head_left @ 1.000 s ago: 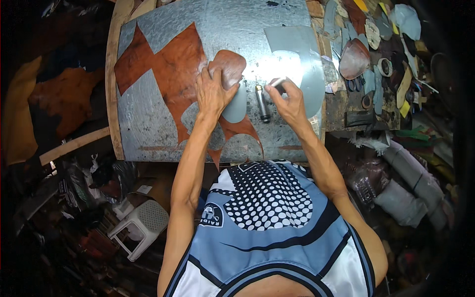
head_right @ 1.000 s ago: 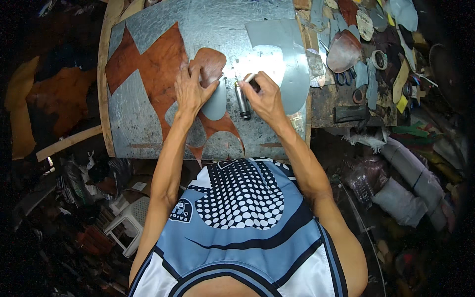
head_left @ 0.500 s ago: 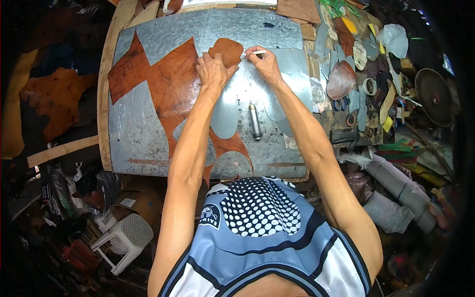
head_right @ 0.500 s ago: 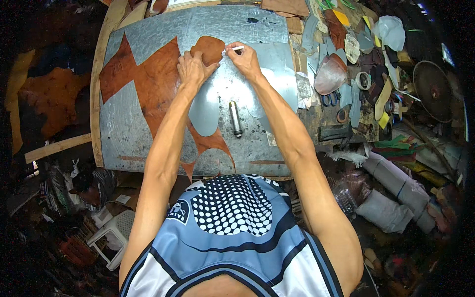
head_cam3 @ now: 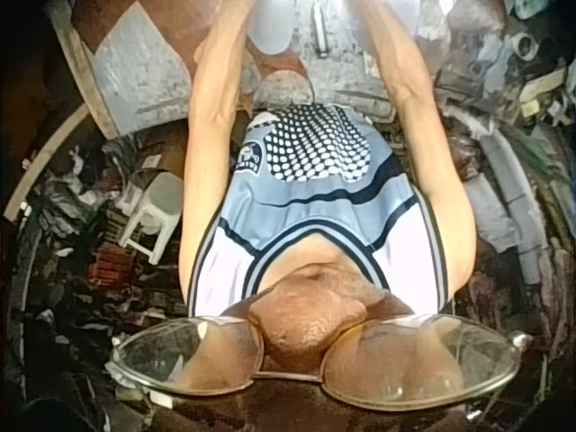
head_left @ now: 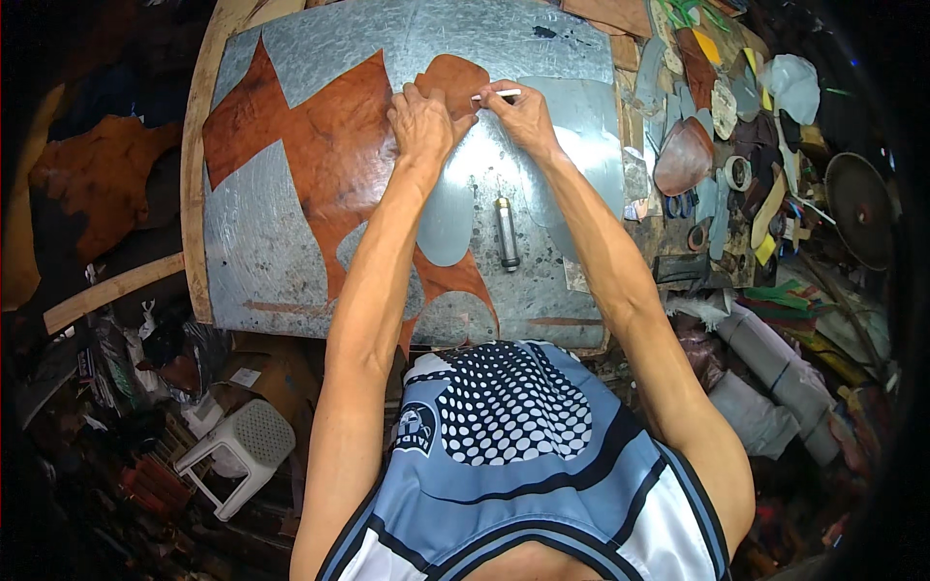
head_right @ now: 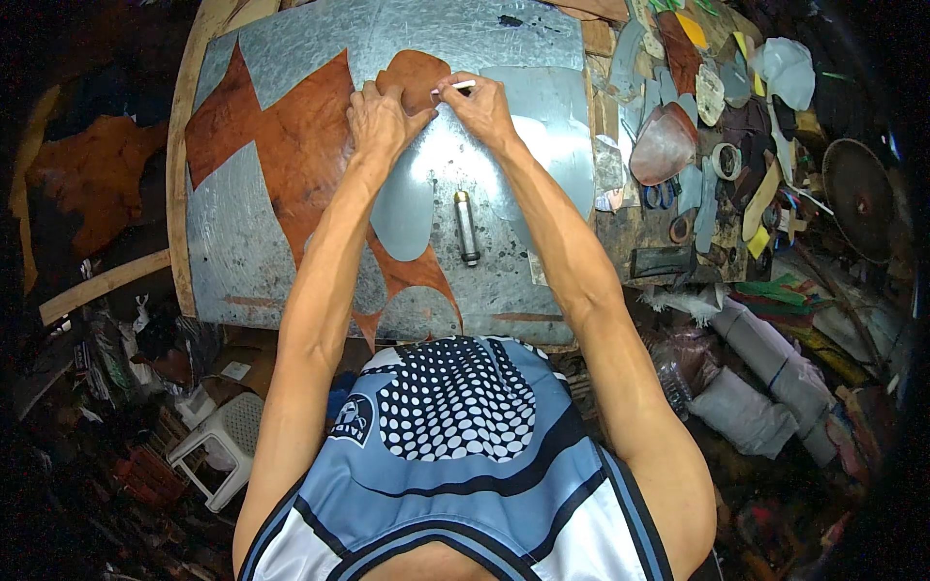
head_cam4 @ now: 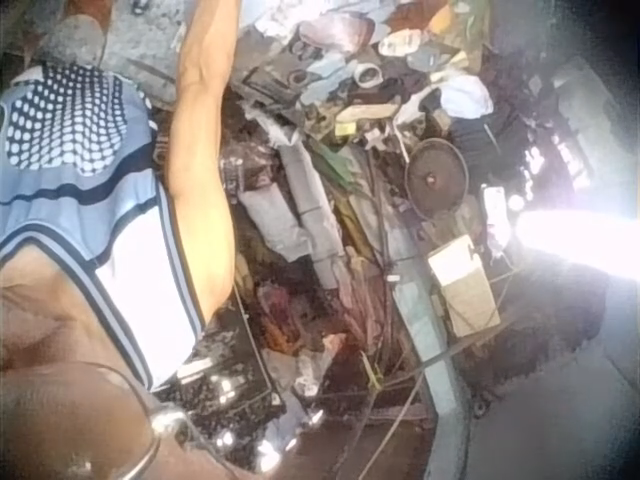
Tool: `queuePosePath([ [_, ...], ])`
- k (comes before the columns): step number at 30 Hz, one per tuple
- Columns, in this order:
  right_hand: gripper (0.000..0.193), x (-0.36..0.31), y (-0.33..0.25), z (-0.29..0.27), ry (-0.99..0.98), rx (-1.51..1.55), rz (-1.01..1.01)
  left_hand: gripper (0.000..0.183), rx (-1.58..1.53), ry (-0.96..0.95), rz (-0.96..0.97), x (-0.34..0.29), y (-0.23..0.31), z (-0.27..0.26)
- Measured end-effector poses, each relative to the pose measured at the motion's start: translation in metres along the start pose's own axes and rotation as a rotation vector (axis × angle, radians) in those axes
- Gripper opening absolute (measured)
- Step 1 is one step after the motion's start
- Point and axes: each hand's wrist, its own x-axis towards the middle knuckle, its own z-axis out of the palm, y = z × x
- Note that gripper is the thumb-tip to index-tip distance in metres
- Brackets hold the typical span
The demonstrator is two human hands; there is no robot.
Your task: Cutting and preparing leather pieces for shoe manufacturing using templates and a knife.
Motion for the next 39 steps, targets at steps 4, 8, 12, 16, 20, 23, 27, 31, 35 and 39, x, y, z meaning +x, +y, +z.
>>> queuePosePath([
  [4, 0.028, -0.002, -0.003, -0.002, 0.014, -0.224, 0.017, 0.065, -0.007, -0.027, -0.010, 0.001, 0.000, -0.002],
  [8, 0.027, -0.003, -0.002, -0.004, -0.020, -0.146, -0.033, 0.065, -0.003, -0.042, -0.020, 0.001, 0.000, -0.003],
  [12, 0.024, -0.003, -0.012, -0.005, 0.080, 0.050, 0.004, 0.063, -0.025, -0.070, -0.035, 0.002, -0.005, -0.006],
  [16, 0.023, -0.006, -0.003, -0.018, 0.049, 0.006, 0.048, 0.057, -0.061, -0.104, -0.015, 0.013, -0.006, -0.010],
  [20, 0.022, -0.004, -0.011, 0.007, -0.005, -0.241, -0.004, 0.042, 0.080, -0.026, 0.080, 0.028, -0.050, 0.033],
  [23, 0.024, -0.005, -0.007, 0.001, -0.031, -0.336, 0.014, 0.051, 0.190, 0.029, 0.213, 0.031, -0.063, 0.055],
  [27, 0.031, -0.006, 0.001, 0.000, -0.031, -0.118, -0.015, 0.054, 0.215, 0.033, 0.214, 0.033, -0.067, 0.063],
  [31, 0.033, -0.004, 0.006, -0.004, 0.017, -0.276, -0.018, 0.052, 0.214, 0.028, 0.225, 0.034, -0.055, 0.056],
  [35, 0.033, -0.003, 0.008, -0.002, 0.005, -0.284, -0.027, 0.045, 0.154, -0.036, 0.170, 0.032, -0.050, 0.044],
  [39, 0.032, -0.002, 0.005, 0.003, -0.020, -0.270, -0.010, 0.033, 0.095, -0.062, 0.085, 0.028, -0.047, 0.027],
])
